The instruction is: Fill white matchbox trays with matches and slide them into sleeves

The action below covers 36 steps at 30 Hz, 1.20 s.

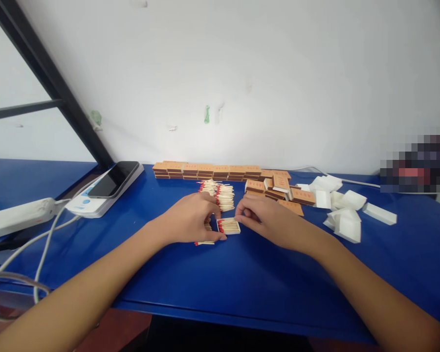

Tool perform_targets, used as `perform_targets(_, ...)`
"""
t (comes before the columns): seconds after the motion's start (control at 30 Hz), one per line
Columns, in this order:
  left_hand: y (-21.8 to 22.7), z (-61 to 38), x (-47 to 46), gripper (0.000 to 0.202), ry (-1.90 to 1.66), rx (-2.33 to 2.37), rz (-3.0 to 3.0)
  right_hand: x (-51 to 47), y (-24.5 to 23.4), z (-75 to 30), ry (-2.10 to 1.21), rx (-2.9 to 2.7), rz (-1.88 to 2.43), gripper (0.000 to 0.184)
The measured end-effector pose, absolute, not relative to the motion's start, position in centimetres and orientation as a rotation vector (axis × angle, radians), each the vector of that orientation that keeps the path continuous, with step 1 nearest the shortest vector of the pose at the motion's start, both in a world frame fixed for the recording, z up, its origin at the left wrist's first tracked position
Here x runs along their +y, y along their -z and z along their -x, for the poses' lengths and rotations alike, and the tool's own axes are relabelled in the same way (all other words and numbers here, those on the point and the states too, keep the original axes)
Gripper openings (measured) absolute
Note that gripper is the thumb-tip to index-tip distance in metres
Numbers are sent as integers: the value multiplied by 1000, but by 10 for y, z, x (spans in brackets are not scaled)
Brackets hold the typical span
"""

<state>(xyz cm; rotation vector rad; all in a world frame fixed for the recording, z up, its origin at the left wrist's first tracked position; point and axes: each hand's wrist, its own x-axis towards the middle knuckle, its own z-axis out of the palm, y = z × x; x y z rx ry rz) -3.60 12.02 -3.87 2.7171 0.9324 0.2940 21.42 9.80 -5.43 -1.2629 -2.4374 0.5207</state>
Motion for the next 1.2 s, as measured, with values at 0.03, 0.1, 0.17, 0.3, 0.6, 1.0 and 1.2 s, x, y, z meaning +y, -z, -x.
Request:
perform_targets(0.03, 39, 36, 120, 40, -295, 936, -2715, 97, 54, -213, -545, -2455, 1259, 13)
perform_targets(0.1, 39, 35, 120, 40, -287, 945, -2711, 95, 53, -212, -584, -2477, 1245, 13)
perform_targets(0.17, 38, 34, 119, 40, -279, 949, -2716, 94, 52, -211, -605, -2475, 1224, 11)
perform_targets(0.3, 37, 34, 119, 39, -272, 953, -2731, 93, 51, -210, -616, -2458, 1218, 11)
perform_targets(0.6, 40, 36, 121, 37, -320, 922, -2714, 92, 53, -205, -586, -2396, 1212, 11)
perform_targets(1.0, 37, 35, 118, 30, -311, 910, -2730, 91, 57, -202, -638, -2357, 1093, 18)
perform_targets(1.2, 39, 35, 119, 37, -301, 932, -2746, 93, 60, -203, -527, -2396, 1157, 10)
